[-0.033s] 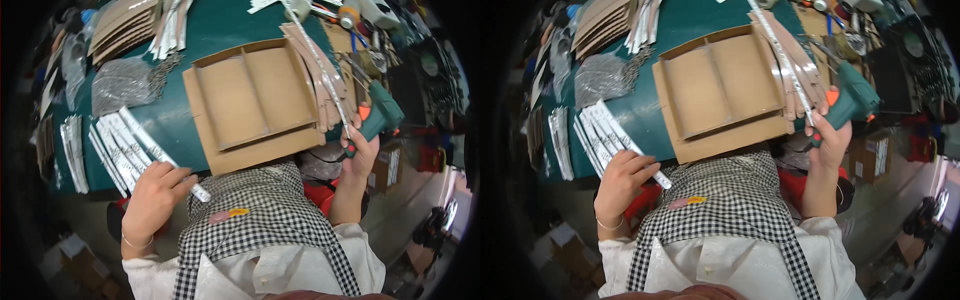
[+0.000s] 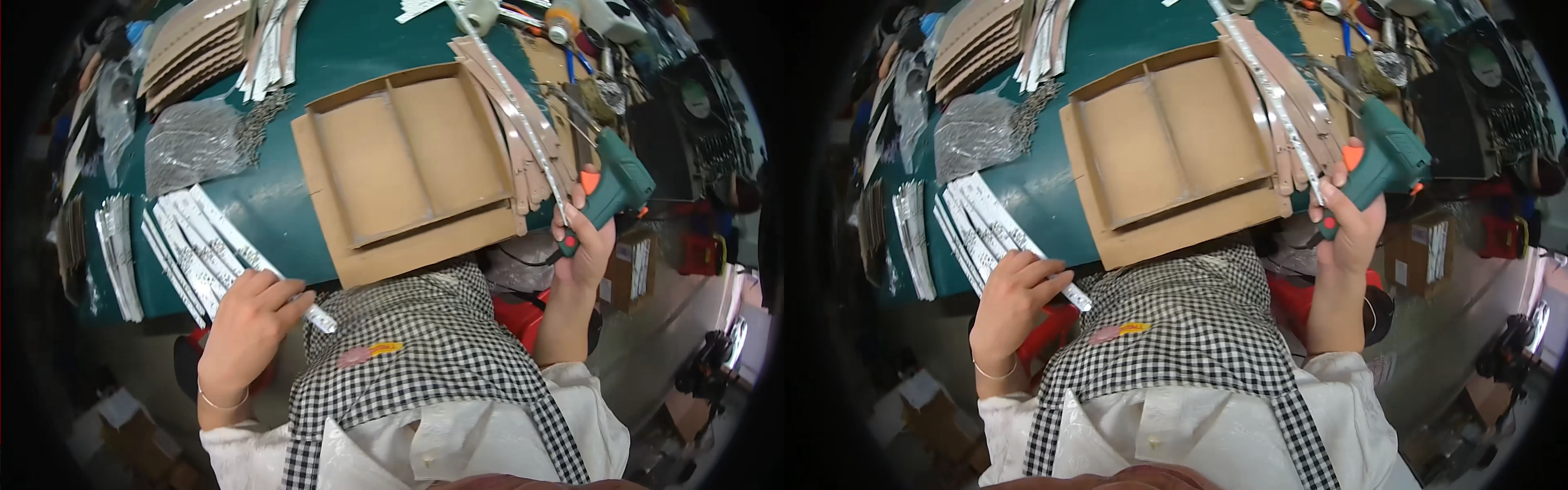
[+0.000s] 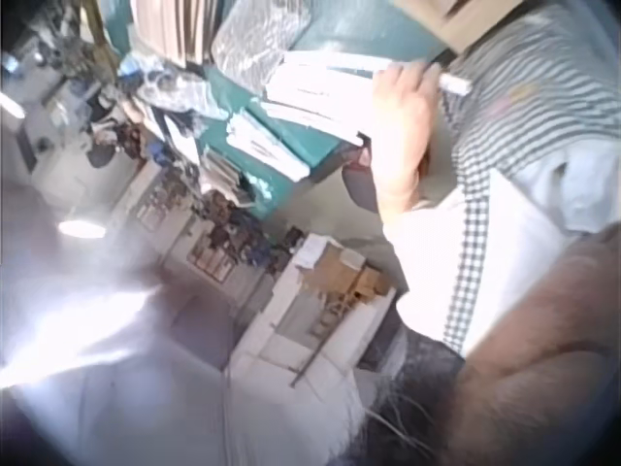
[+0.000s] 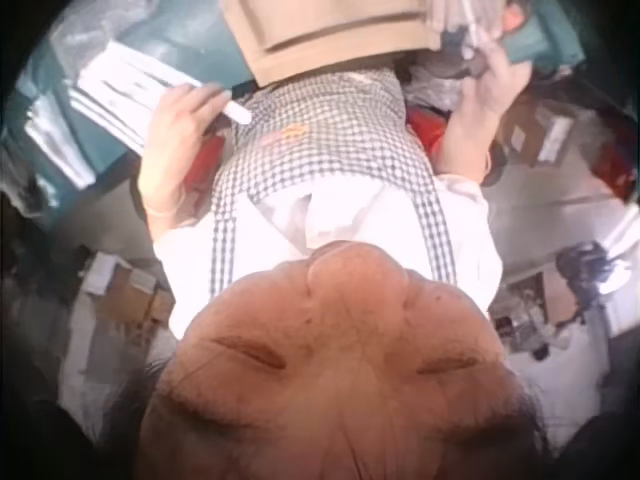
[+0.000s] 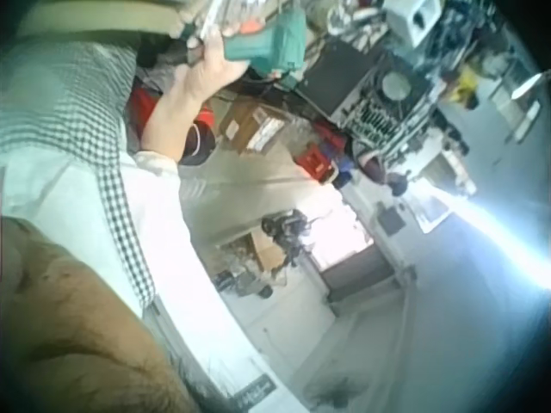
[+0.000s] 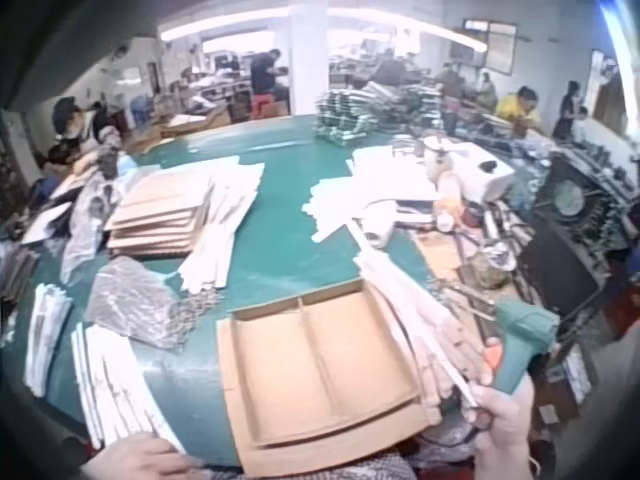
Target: The person uses a soldering iron to apply heat to specific points on a white LED strip. They hold the strip steady with their left hand while manipulating the tool with their right hand. The person repeatedly picks up new strips from a pile on the table and places the finished ones into a cardboard box.
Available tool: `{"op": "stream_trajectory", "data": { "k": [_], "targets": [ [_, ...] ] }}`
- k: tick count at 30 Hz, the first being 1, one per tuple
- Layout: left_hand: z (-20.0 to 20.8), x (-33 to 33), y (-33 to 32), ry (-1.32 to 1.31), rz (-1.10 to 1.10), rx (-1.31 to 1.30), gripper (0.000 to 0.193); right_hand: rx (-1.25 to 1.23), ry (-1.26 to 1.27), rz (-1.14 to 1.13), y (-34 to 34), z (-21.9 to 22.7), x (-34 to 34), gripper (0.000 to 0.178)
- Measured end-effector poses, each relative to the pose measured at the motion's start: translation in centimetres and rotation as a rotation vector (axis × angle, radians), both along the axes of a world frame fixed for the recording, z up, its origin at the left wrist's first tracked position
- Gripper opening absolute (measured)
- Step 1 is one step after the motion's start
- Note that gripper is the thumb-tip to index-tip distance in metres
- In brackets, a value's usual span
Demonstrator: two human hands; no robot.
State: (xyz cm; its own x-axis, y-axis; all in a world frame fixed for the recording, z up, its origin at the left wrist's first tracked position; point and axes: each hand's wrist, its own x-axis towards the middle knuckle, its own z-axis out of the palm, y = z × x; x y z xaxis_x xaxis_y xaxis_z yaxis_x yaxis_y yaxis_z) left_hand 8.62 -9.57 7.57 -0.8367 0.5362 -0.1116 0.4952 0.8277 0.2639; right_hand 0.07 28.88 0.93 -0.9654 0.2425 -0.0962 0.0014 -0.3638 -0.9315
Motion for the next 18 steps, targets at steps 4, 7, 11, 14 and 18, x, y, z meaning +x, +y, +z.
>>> {"op": "stream_trajectory", "data": {
  "k": [4,7,11,14,18],
  "targets": [
    [-0.9,0.1,-1.3,-0.023,0.026,-0.028,0.024,-0.113,0.018,0.047,0.2,0.5,0.6,0.071],
    [-1.5,0.6,-2.7,-0.038,0.079,-0.072,0.023,-0.089,0.002,0.066,-0.9,1.2,1.3,0.073],
    [-2.0,0.5,-4.3,-0.081,0.109,-0.132,0.022,-0.014,0.011,0.125,-2.1,1.6,2.8,0.074],
    [-2.3,0.6,-5.5,-0.149,0.163,-0.126,0.024,0.096,-0.025,0.108,-3.5,1.6,3.7,0.075],
    [-2.3,0.9,-6.3,-0.229,0.203,-0.1,0.03,0.198,-0.048,0.11,-5.2,0.7,4.3,0.076]
  ]
}}
